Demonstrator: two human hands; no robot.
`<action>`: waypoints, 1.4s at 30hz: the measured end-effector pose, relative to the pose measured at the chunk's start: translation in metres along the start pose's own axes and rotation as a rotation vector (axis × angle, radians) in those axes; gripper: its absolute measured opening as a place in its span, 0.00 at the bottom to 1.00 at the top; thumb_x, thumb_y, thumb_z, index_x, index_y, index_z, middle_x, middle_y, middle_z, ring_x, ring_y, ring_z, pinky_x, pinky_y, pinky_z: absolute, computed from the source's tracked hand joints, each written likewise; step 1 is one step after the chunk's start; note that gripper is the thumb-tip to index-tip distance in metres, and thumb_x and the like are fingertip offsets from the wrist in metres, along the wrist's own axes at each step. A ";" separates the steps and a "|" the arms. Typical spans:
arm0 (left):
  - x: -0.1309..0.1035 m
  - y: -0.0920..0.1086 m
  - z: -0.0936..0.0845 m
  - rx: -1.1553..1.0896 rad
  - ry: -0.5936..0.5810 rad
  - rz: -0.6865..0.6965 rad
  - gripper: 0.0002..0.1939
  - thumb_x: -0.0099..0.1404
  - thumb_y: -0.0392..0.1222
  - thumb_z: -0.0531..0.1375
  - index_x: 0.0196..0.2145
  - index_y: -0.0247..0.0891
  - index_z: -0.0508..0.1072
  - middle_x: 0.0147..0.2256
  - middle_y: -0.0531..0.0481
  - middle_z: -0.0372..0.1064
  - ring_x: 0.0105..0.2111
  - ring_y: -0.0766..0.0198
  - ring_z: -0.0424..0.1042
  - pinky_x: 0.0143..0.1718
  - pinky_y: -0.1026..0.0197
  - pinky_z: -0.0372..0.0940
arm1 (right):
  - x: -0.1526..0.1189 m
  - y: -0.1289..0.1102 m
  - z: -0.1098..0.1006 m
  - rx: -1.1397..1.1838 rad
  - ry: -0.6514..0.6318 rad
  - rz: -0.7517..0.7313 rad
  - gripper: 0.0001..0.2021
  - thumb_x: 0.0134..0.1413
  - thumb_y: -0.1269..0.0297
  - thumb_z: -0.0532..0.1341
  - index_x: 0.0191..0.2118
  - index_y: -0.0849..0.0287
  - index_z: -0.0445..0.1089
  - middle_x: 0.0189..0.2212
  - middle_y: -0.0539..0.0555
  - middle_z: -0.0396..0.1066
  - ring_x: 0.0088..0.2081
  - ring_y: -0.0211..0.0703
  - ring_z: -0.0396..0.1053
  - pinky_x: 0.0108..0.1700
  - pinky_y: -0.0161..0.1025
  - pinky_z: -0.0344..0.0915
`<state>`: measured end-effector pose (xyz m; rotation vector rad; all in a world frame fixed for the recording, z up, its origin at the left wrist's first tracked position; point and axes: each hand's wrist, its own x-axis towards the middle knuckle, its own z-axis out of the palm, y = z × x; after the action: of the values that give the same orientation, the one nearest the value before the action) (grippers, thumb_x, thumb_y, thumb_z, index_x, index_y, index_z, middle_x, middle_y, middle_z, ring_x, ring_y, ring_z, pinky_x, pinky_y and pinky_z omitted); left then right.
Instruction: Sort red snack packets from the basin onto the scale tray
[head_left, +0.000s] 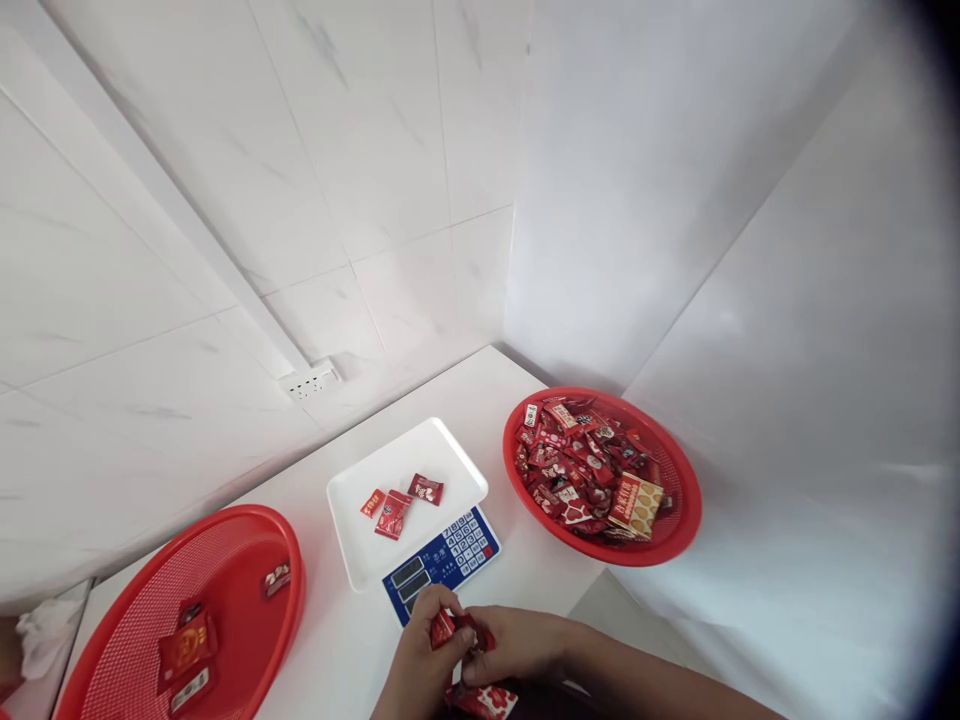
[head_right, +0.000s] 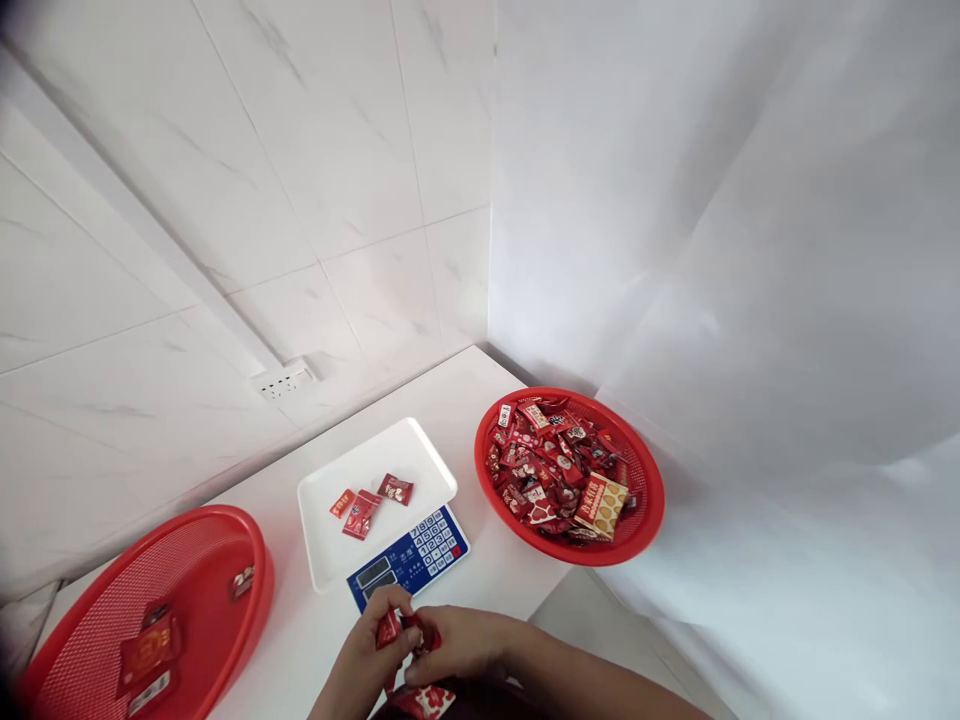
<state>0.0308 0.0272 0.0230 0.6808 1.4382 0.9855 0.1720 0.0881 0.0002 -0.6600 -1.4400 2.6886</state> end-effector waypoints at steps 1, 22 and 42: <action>0.001 0.000 -0.001 0.032 -0.009 0.036 0.08 0.45 0.37 0.65 0.24 0.38 0.69 0.28 0.53 0.66 0.30 0.65 0.64 0.35 0.65 0.58 | 0.000 0.000 -0.001 -0.022 -0.024 -0.006 0.11 0.35 0.69 0.65 0.30 0.60 0.67 0.23 0.44 0.63 0.24 0.30 0.58 0.28 0.29 0.55; 0.008 0.021 -0.007 -0.436 0.179 -0.145 0.13 0.48 0.43 0.66 0.27 0.38 0.66 0.23 0.57 0.65 0.20 0.74 0.62 0.24 0.70 0.59 | 0.010 -0.002 -0.015 0.174 0.368 -0.114 0.18 0.31 0.59 0.68 0.29 0.61 0.63 0.16 0.42 0.63 0.14 0.28 0.58 0.17 0.28 0.55; 0.007 0.017 -0.013 0.114 0.048 -0.084 0.18 0.48 0.53 0.63 0.26 0.34 0.71 0.17 0.58 0.58 0.16 0.75 0.52 0.18 0.69 0.49 | -0.002 -0.027 -0.022 -0.392 0.397 -0.024 0.07 0.47 0.62 0.58 0.31 0.58 0.67 0.16 0.42 0.61 0.14 0.28 0.52 0.18 0.28 0.51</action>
<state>0.0148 0.0384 0.0334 0.6780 1.5624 0.8646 0.1778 0.1208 0.0120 -1.1096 -1.8370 2.0985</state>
